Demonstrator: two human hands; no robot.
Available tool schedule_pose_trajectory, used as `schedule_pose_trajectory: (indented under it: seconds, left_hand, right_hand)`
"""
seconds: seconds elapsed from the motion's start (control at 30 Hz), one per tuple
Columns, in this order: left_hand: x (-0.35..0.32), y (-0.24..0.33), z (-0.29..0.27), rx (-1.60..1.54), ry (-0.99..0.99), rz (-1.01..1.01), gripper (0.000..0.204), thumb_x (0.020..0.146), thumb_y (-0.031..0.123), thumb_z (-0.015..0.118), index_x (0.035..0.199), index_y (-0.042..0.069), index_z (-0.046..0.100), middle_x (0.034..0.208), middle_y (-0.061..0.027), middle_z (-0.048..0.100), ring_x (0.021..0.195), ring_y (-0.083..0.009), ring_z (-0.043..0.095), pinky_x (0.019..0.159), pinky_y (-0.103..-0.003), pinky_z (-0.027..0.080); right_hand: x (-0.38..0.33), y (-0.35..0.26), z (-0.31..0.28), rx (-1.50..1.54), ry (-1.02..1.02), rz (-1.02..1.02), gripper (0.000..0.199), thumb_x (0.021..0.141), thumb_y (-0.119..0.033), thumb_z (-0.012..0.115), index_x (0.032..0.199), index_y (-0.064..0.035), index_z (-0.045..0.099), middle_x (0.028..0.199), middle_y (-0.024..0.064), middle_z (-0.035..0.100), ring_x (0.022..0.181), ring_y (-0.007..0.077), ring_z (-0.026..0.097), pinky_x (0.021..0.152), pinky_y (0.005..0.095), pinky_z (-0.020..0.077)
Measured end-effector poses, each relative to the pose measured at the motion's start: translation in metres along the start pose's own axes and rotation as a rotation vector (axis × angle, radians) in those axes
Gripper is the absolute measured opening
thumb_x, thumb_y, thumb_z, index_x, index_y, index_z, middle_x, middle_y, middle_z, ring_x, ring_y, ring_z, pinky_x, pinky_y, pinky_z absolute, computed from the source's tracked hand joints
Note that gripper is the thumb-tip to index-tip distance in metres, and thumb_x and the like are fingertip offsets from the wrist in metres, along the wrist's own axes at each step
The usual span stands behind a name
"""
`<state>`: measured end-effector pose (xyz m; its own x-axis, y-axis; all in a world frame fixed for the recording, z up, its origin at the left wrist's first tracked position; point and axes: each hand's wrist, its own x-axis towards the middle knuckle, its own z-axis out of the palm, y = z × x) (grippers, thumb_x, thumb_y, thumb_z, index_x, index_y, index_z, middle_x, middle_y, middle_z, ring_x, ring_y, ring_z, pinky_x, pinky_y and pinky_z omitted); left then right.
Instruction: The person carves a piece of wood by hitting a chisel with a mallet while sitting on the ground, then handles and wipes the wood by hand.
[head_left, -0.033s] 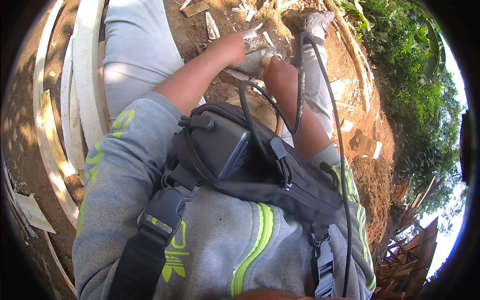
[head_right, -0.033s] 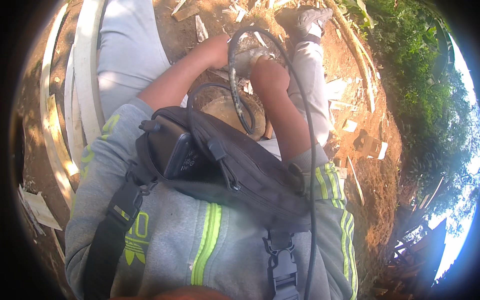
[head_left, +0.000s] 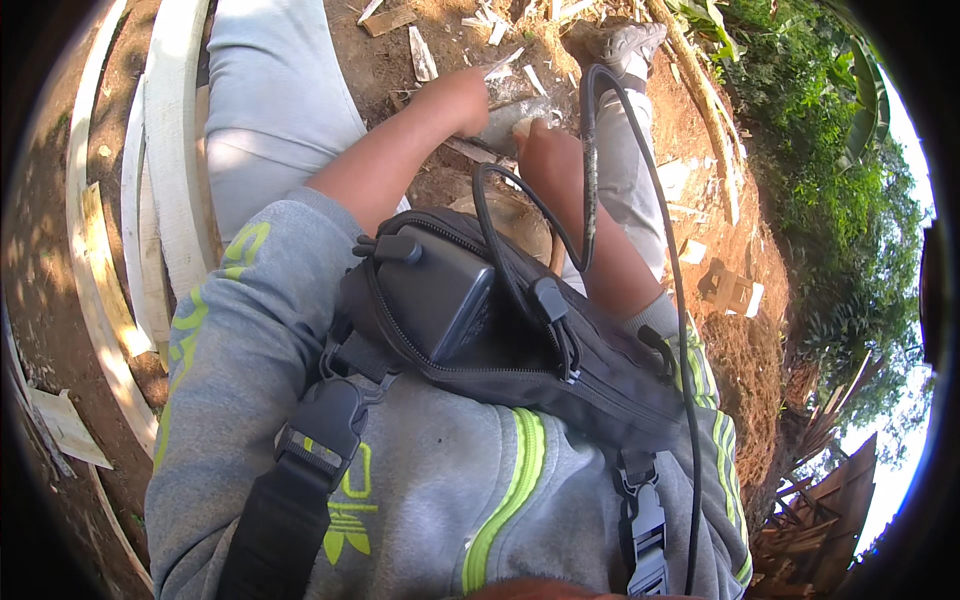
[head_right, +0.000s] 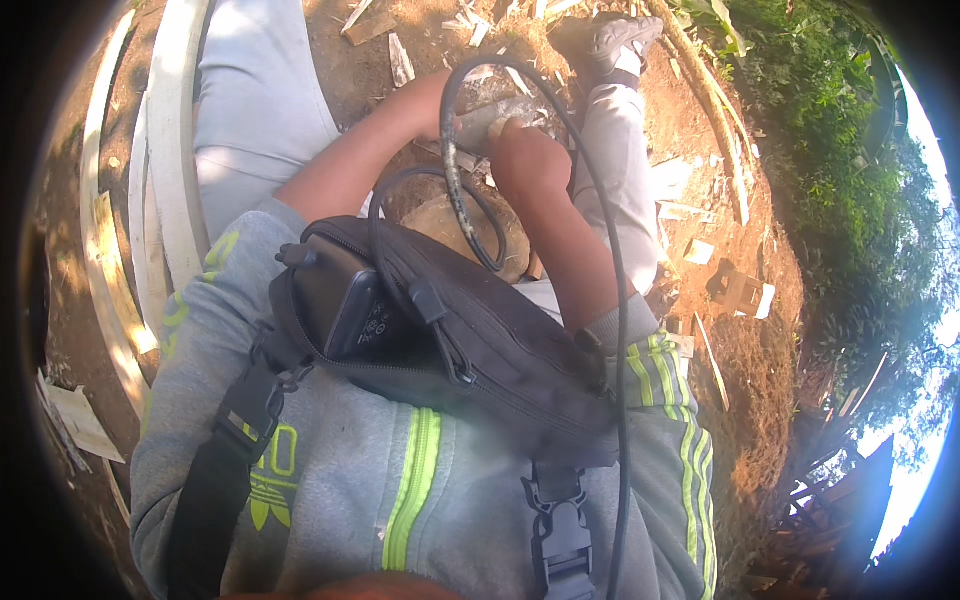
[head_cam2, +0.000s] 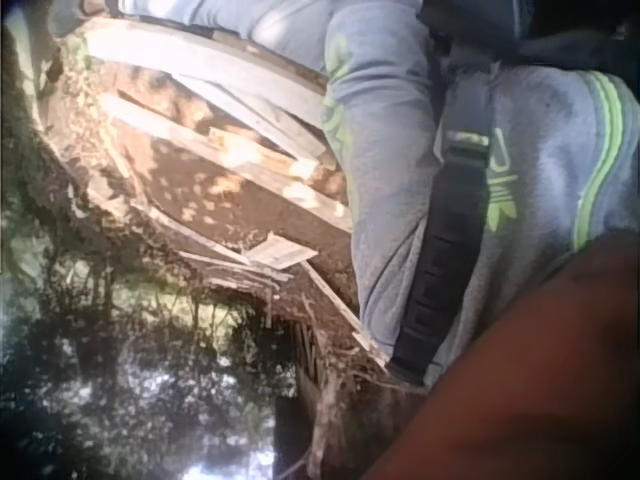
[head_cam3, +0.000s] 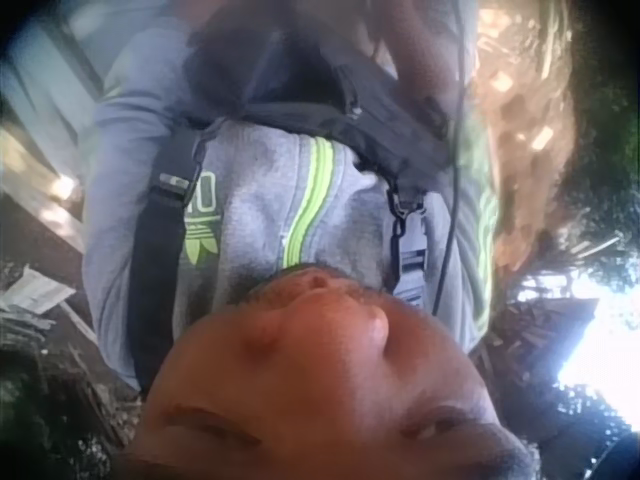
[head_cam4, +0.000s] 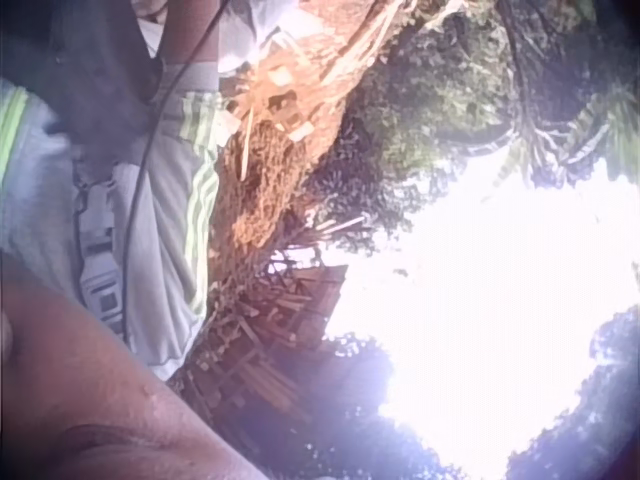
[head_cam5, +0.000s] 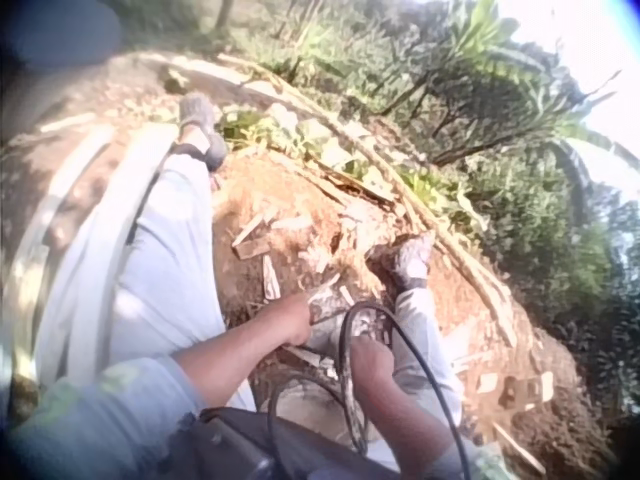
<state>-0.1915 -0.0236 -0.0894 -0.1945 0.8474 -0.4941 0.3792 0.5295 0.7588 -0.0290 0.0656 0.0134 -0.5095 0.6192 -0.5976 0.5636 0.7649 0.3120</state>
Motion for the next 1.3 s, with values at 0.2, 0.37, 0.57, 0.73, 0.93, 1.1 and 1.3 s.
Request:
schedule_pose_trajectory:
  seconds: [0.2, 0.37, 0.57, 0.73, 0.93, 1.1, 1.3]
  left_hand:
    - [-0.016, 0.017, -0.016, -0.040, -0.011, -0.100, 0.039, 0.091, 0.008, 0.068, 0.129, -0.003, 0.070, 0.130, -0.0232, 0.074, 0.119, -0.0393, 0.074, 0.098, -0.049, 0.060]
    - [-0.008, 0.012, -0.019, -0.012, -0.135, -0.072, 0.044, 0.090, 0.005, 0.068, 0.134, -0.001, 0.068, 0.131, -0.0233, 0.074, 0.120, -0.0401, 0.073, 0.098, -0.050, 0.060]
    - [-0.017, 0.017, -0.025, -0.085, -0.134, -0.113, 0.047, 0.089, 0.004, 0.069, 0.135, -0.002, 0.067, 0.131, -0.0234, 0.074, 0.119, -0.0401, 0.074, 0.097, -0.051, 0.060]
    - [-0.013, 0.013, -0.016, -0.069, -0.103, -0.052, 0.047, 0.088, 0.004, 0.069, 0.134, -0.004, 0.067, 0.129, -0.0240, 0.074, 0.116, -0.0406, 0.075, 0.094, -0.052, 0.061]
    - [-0.005, 0.006, -0.002, -0.051, -0.014, -0.004, 0.048, 0.085, 0.003, 0.072, 0.132, -0.005, 0.068, 0.124, -0.0252, 0.075, 0.111, -0.0402, 0.076, 0.090, -0.052, 0.062]
    - [-0.014, 0.019, -0.024, -0.033, -0.129, -0.058, 0.039, 0.085, 0.003, 0.072, 0.123, -0.004, 0.073, 0.123, -0.0246, 0.076, 0.112, -0.0403, 0.076, 0.089, -0.052, 0.062]
    - [-0.004, 0.010, -0.006, -0.013, -0.048, -0.030, 0.037, 0.090, 0.007, 0.069, 0.125, -0.004, 0.072, 0.126, -0.0232, 0.076, 0.113, -0.0397, 0.076, 0.093, -0.052, 0.061]
  right_hand:
    - [-0.004, 0.002, -0.035, 0.038, -0.020, 0.031, 0.043, 0.108, -0.046, 0.055, 0.115, -0.0057, 0.068, 0.100, 0.0205, 0.078, 0.099, 0.0406, 0.077, 0.088, 0.0522, 0.0594]
    - [-0.009, 0.013, -0.034, 0.018, 0.054, -0.158, 0.027, 0.101, -0.031, 0.067, 0.108, -0.0057, 0.070, 0.098, 0.0208, 0.078, 0.095, 0.0398, 0.078, 0.083, 0.0513, 0.0614]
    - [0.029, 0.026, -0.044, -0.136, 0.027, -0.065, 0.020, 0.097, -0.016, 0.063, 0.108, -0.0076, 0.078, 0.105, 0.0156, 0.080, 0.102, 0.0347, 0.079, 0.084, 0.0470, 0.0632]
    - [0.020, 0.007, -0.049, -0.207, -0.023, 0.003, 0.024, 0.099, -0.015, 0.060, 0.112, -0.0092, 0.079, 0.109, 0.0159, 0.081, 0.103, 0.0346, 0.079, 0.084, 0.0467, 0.0630]
    - [0.015, 0.011, -0.049, -0.116, -0.031, 0.034, 0.021, 0.095, -0.017, 0.067, 0.107, -0.0076, 0.081, 0.102, 0.0160, 0.081, 0.099, 0.0354, 0.080, 0.083, 0.0464, 0.0632]
    - [0.017, 0.018, -0.060, -0.164, -0.081, 0.009, 0.017, 0.094, -0.016, 0.066, 0.102, -0.0096, 0.080, 0.099, 0.0159, 0.081, 0.098, 0.0371, 0.079, 0.083, 0.0482, 0.0627]
    - [-0.002, 0.012, -0.044, -0.136, -0.057, -0.077, 0.018, 0.093, -0.017, 0.068, 0.101, -0.0090, 0.082, 0.102, 0.0155, 0.081, 0.100, 0.0342, 0.080, 0.083, 0.0456, 0.0634]
